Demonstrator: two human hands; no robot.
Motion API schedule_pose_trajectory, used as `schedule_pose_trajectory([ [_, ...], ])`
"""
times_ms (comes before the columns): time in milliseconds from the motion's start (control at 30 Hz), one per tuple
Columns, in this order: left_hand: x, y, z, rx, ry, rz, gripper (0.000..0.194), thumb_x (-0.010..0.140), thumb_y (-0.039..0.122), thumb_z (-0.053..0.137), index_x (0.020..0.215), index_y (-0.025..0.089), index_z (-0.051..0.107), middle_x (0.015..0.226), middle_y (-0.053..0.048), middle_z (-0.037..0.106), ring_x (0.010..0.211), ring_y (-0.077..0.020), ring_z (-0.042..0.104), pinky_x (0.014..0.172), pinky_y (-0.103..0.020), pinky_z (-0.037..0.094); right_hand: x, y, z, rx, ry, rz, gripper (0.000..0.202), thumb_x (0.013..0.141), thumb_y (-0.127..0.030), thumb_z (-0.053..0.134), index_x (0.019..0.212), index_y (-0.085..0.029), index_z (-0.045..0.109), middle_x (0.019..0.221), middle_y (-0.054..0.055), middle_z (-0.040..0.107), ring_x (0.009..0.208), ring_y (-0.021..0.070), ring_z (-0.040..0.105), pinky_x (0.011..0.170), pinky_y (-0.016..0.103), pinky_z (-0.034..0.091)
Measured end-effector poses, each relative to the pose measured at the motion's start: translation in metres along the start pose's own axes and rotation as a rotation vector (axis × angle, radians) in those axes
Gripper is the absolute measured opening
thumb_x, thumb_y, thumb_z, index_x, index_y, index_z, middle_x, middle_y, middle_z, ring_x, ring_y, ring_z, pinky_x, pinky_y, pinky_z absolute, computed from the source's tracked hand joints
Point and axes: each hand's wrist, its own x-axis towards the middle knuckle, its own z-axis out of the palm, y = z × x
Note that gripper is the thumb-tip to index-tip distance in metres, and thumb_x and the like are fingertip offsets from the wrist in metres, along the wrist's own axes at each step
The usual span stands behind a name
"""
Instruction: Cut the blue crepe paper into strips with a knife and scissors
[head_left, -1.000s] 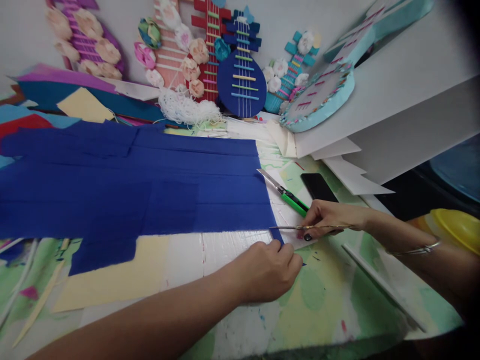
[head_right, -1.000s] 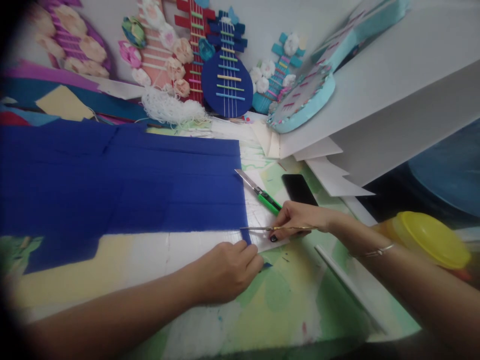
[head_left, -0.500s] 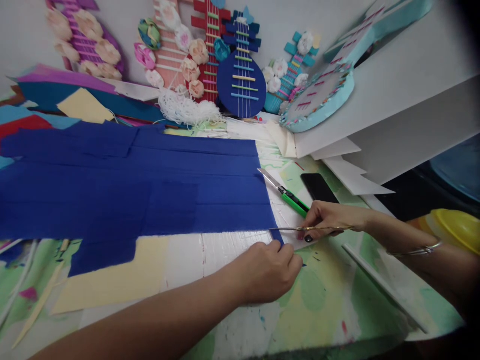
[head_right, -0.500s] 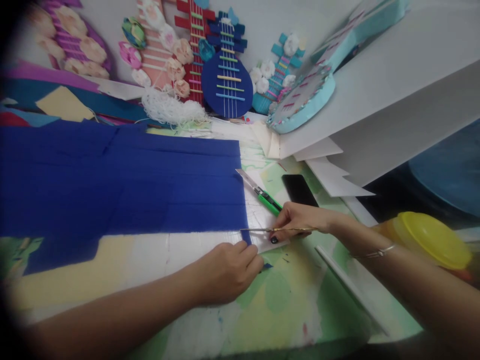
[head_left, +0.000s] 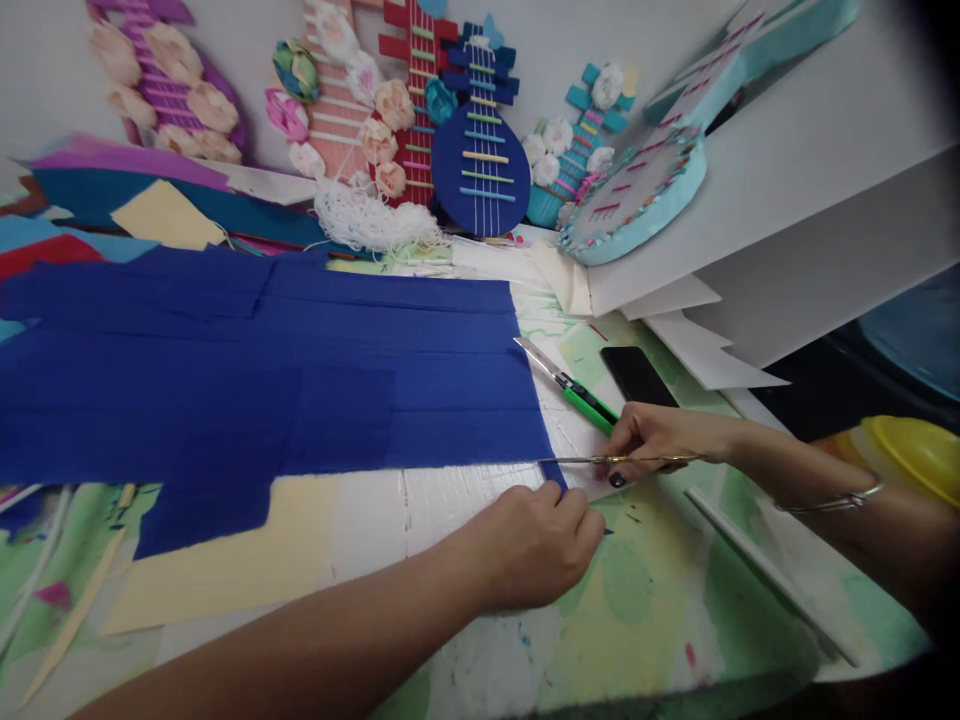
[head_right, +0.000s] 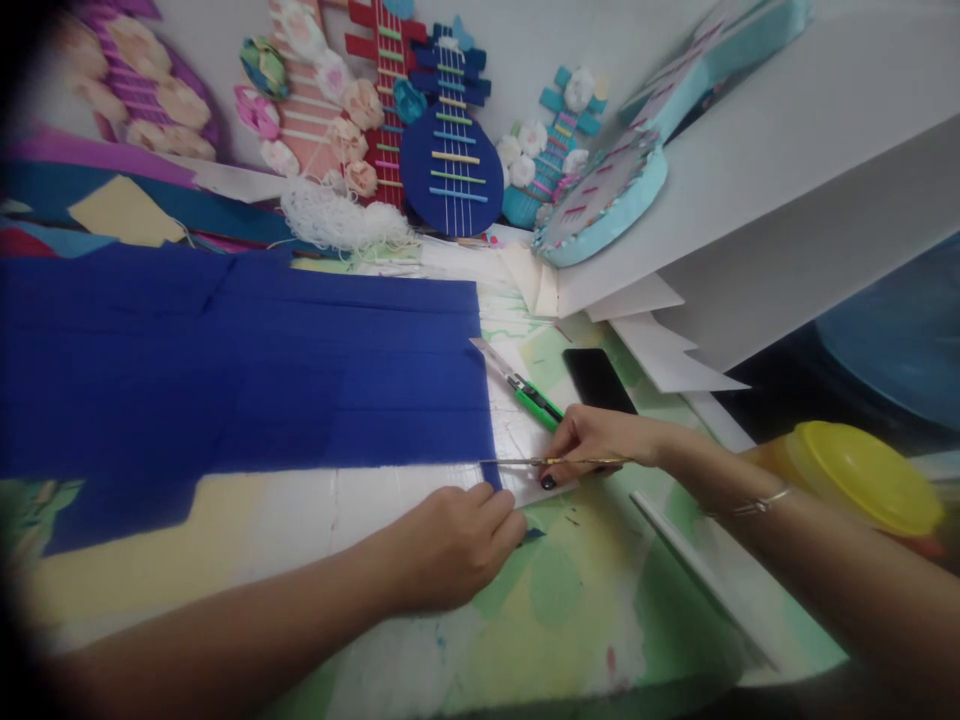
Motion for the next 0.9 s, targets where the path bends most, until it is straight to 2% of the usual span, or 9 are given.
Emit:
schedule_pose_trajectory([
  [300, -0.0006, -0.0003, 0.0023, 0.007, 0.026, -0.001, 0.009, 0.085, 0.010, 0.038, 0.081, 0.016, 0.044, 0.071, -0.004, 0.050, 0.056, -0.0184, 0.049, 0.041, -0.027, 0.026, 0.0003, 0.0007, -0.0004, -0.007, 0.014, 0.017, 0.043, 0.075, -0.052, 0.069, 0.084, -0.011, 0.075, 0.048, -0.009, 0.026, 0.043, 0.0041, 0.016, 0.038, 0.022, 0.011],
  [567, -0.0010, 0.0002, 0.0017, -0.001, 0.035, -0.007, 0.007, 0.084, 0.012, 0.042, 0.079, 0.017, 0.043, 0.071, -0.004, 0.050, 0.057, -0.0181, 0.049, 0.042, -0.027, 0.028, 0.0009, 0.0036, -0.0015, -0.014, 0.003, -0.003, 0.040, 0.077, -0.050, 0.069, 0.077, -0.010, 0.072, 0.049, -0.009, 0.028, 0.043, 0.0039, 0.018, 0.038, 0.022, 0.011],
  [900, 0.0003, -0.0001, 0.0003, 0.011, 0.048, 0.002, 0.009, 0.084, 0.011, 0.040, 0.079, 0.017, 0.044, 0.070, -0.004, 0.050, 0.056, -0.0186, 0.049, 0.040, -0.028, 0.028, 0.0005, 0.0059, 0.0011, 0.000, 0.027, -0.016, 0.038, 0.076, -0.048, 0.071, 0.084, -0.011, 0.075, 0.046, -0.009, 0.031, 0.040, 0.0038, 0.020, 0.035, 0.021, 0.013],
])
